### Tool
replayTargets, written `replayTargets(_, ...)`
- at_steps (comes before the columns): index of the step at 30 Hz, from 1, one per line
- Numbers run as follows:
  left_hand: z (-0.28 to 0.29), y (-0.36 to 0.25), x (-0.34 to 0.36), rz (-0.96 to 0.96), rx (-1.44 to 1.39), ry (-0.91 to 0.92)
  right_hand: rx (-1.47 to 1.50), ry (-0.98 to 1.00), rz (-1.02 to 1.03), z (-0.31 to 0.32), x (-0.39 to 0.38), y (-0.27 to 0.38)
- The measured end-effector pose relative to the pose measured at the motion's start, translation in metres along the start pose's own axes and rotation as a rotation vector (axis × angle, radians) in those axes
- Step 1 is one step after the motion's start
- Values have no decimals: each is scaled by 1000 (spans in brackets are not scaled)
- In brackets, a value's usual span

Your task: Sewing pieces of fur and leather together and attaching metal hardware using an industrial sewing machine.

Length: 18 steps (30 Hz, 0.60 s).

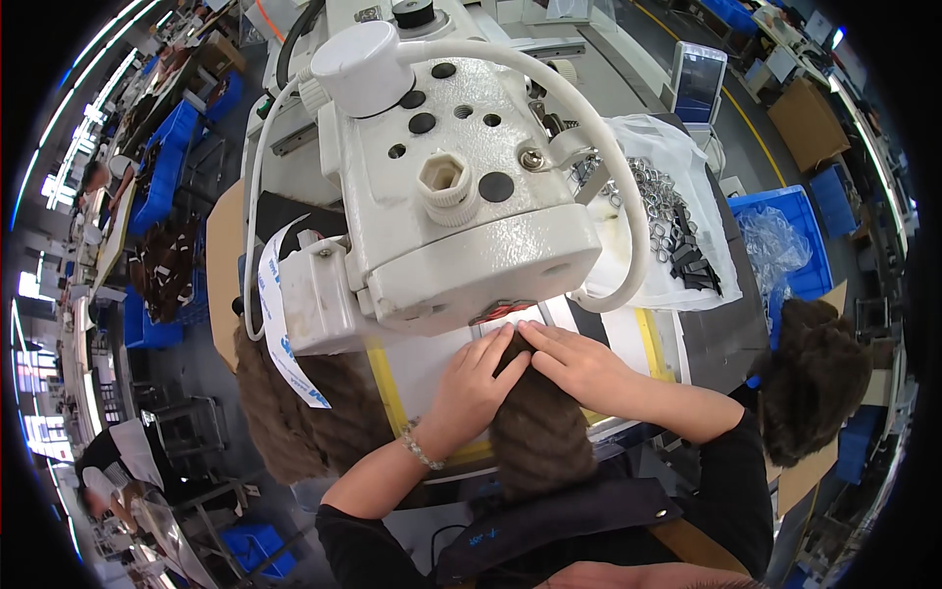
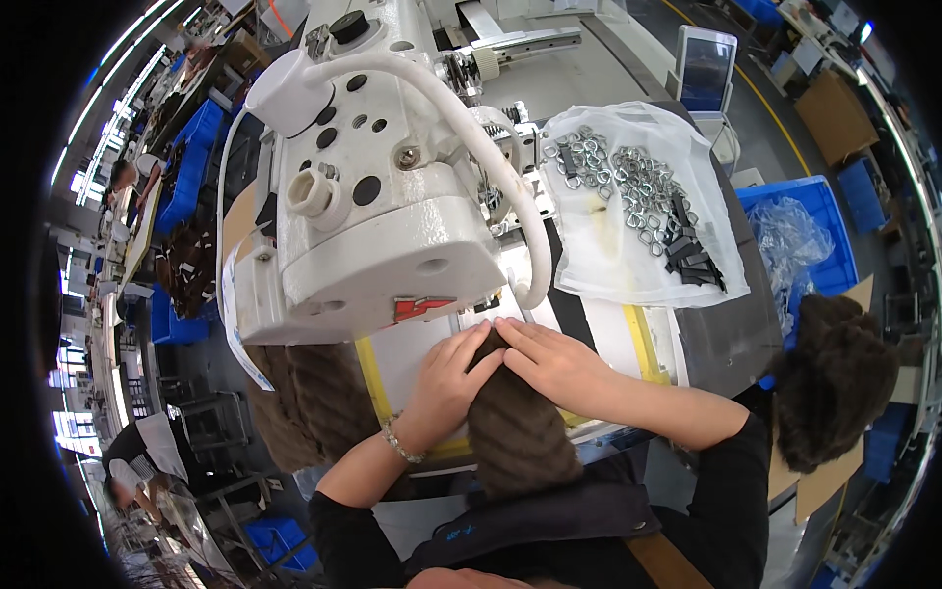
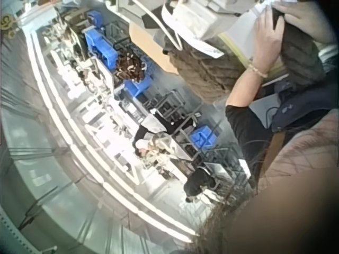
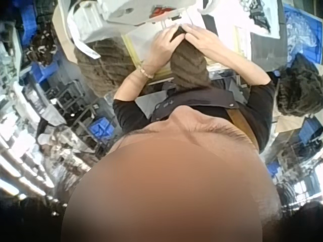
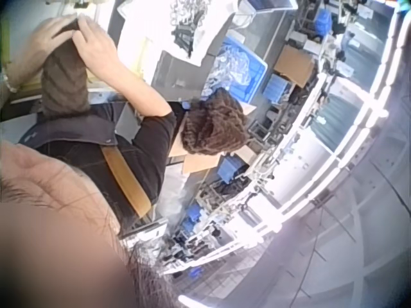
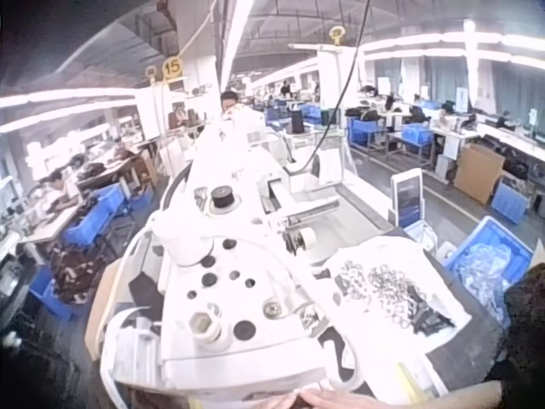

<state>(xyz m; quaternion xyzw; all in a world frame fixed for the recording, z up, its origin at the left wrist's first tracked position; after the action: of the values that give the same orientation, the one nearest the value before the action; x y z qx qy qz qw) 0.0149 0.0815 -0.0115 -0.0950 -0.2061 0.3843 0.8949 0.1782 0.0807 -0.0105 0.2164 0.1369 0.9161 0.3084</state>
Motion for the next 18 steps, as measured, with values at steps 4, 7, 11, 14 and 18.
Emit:
replayTargets(4, -2, -1, 1, -75, 24, -27, -91, 13, 55, -1, 1, 3)
replayTargets(7, -5, -4, 0, -170, 151, -30, -130, 24, 76, 0, 2, 5)
replayTargets(11, -6, -8, 2, -191, 217, -27, -157, 43, 83, 4, 3, 8)
replayTargets(14, -6, -9, 2, -205, 264, -10, -183, 62, 97, 5, 3, 9)
replayTargets(18, -5, -11, 1, -235, 327, 46, -201, 60, 129, 4, 4, 9)
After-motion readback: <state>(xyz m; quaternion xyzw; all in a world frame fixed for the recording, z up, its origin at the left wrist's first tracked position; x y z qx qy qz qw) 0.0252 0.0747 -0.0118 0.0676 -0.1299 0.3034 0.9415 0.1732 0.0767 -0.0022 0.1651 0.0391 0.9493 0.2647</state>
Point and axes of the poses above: each hand's wrist, its own x-axis towards the middle knuckle, its own z-axis out of the back of the hand, y = z × x, the point moved 4 cm from there along x, towards the middle knuckle, and after that the axes turned 4 degrees about z, right-handed, at the moved point
